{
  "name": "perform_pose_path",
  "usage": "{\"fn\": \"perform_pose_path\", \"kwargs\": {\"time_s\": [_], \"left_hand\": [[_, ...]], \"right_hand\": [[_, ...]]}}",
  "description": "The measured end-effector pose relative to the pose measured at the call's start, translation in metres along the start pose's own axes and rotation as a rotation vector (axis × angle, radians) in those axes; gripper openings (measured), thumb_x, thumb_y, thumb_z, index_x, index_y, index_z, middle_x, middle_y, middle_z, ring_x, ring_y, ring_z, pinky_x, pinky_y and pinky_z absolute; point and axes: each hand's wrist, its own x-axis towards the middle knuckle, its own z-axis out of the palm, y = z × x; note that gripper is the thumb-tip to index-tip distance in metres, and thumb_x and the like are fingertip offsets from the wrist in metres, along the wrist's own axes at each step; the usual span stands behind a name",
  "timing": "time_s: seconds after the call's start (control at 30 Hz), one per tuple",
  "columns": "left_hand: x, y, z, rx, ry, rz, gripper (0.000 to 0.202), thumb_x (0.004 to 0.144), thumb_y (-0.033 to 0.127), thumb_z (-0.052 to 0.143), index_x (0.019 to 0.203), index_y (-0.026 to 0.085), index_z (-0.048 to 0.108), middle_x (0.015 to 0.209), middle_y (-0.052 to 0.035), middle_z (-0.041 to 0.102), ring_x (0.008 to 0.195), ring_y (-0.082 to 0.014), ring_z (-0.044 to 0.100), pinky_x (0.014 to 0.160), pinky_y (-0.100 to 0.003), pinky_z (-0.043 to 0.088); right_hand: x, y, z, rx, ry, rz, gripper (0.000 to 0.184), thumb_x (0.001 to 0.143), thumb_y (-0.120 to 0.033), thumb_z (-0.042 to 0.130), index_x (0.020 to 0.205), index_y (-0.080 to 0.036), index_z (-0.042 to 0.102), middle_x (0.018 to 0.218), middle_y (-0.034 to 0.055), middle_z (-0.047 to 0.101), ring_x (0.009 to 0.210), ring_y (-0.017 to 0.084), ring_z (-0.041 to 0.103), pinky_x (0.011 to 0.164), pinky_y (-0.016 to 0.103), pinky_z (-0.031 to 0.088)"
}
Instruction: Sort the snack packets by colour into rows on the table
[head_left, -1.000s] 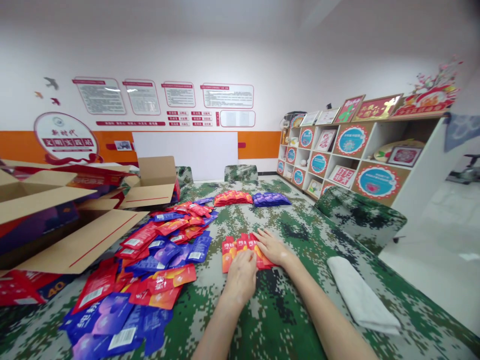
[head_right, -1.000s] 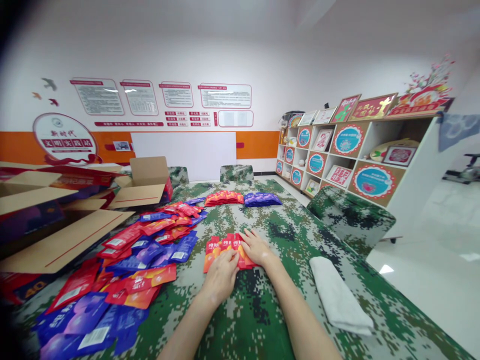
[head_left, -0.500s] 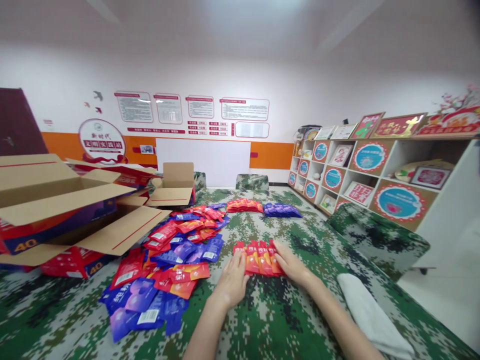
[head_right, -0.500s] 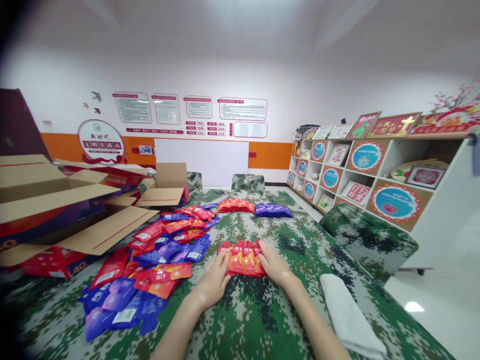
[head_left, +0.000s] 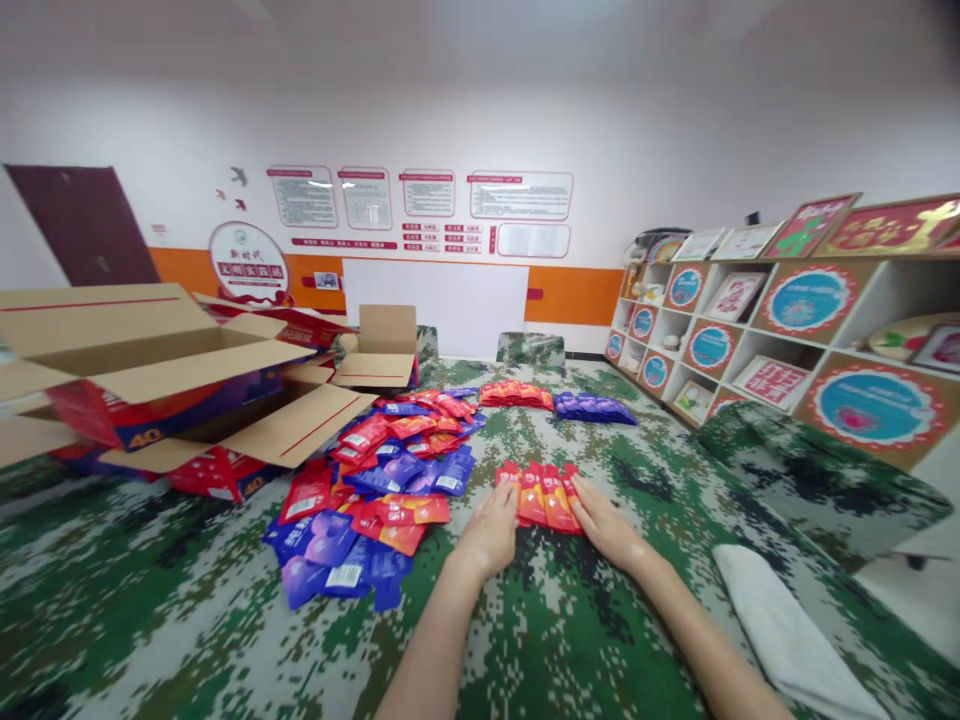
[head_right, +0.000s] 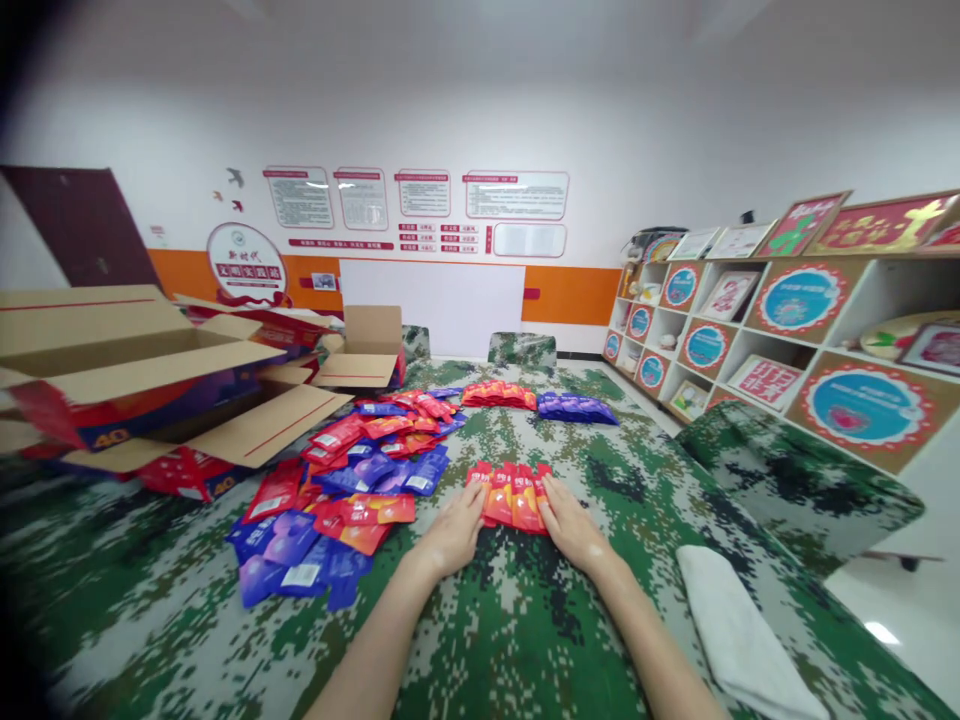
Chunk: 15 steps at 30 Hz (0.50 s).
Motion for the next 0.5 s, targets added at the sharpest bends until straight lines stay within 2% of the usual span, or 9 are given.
{"fn": "perform_pose_path", "kwargs": {"time_s": [0.07, 0.13, 0.2, 0.27, 0.33, 0.4, 0.5], "left_hand": [[-0.002, 0.005, -0.005, 0.032, 0.041, 0.008, 0.055, 0.082, 0.021, 0.034, 0.136, 0.018, 0.025, 0.144, -0.0067, 0.024, 0.133, -0.0193, 0.016, 0.110, -0.041, 0.014], [-0.004, 0.013, -0.010, 0.051, 0.116, 0.011, 0.054, 0.083, 0.022, 0.034, 0.136, 0.017, 0.025, 0.145, -0.0070, 0.021, 0.135, -0.0196, 0.010, 0.111, -0.041, 0.012], [-0.003, 0.022, -0.013, 0.057, 0.188, 0.034, 0.053, 0.084, 0.021, 0.033, 0.136, 0.017, 0.023, 0.146, -0.0067, 0.019, 0.135, -0.0200, 0.006, 0.111, -0.042, 0.011], [-0.001, 0.029, -0.011, 0.059, 0.198, 0.039, 0.054, 0.085, 0.019, 0.031, 0.137, 0.019, 0.021, 0.146, -0.0060, 0.019, 0.135, -0.0214, 0.006, 0.111, -0.044, 0.011], [0.002, 0.030, -0.005, 0.073, 0.152, 0.011, 0.054, 0.086, 0.018, 0.028, 0.138, 0.019, 0.019, 0.145, -0.0059, 0.020, 0.135, -0.0239, 0.009, 0.110, -0.047, 0.010], [0.004, 0.026, 0.003, 0.093, 0.117, 0.006, 0.056, 0.086, 0.022, 0.032, 0.139, 0.020, 0.017, 0.146, -0.0054, 0.019, 0.134, -0.0269, 0.008, 0.110, -0.048, 0.010], [0.007, 0.014, 0.016, 0.104, 0.152, 0.012, 0.067, 0.081, 0.031, 0.044, 0.140, 0.023, 0.013, 0.147, -0.0025, 0.015, 0.134, -0.0293, 0.003, 0.110, -0.050, 0.011]], "right_hand": [[0.005, -0.011, -0.008, 0.001, 0.096, -0.010, 0.059, 0.088, -0.045, 0.027, 0.138, -0.015, 0.026, 0.144, 0.0084, 0.024, 0.132, 0.022, 0.022, 0.109, 0.041, 0.020], [0.014, -0.039, -0.021, 0.003, 0.205, -0.060, 0.059, 0.087, -0.042, 0.030, 0.139, -0.013, 0.024, 0.143, 0.0108, 0.025, 0.132, 0.024, 0.022, 0.108, 0.043, 0.020], [0.026, -0.084, -0.031, 0.030, 0.230, -0.175, 0.057, 0.086, -0.038, 0.033, 0.138, -0.015, 0.026, 0.139, 0.0109, 0.034, 0.128, 0.025, 0.030, 0.106, 0.045, 0.024], [0.037, -0.136, -0.030, 0.077, 0.139, -0.301, 0.050, 0.086, -0.031, 0.032, 0.135, -0.020, 0.033, 0.131, 0.0086, 0.044, 0.122, 0.024, 0.037, 0.104, 0.045, 0.027], [0.043, -0.184, -0.014, 0.101, 0.032, -0.406, 0.047, 0.084, -0.028, 0.037, 0.131, -0.025, 0.040, 0.127, 0.0050, 0.049, 0.121, 0.025, 0.039, 0.103, 0.045, 0.027], [0.044, -0.217, 0.012, 0.106, 0.029, -0.407, 0.047, 0.083, -0.026, 0.041, 0.129, -0.030, 0.041, 0.128, 0.0013, 0.049, 0.124, 0.025, 0.035, 0.104, 0.046, 0.024], [0.041, -0.237, 0.052, 0.124, 0.072, -0.368, 0.050, 0.081, -0.026, 0.043, 0.130, -0.032, 0.039, 0.131, -0.0011, 0.046, 0.129, 0.025, 0.027, 0.107, 0.043, 0.019]]}}
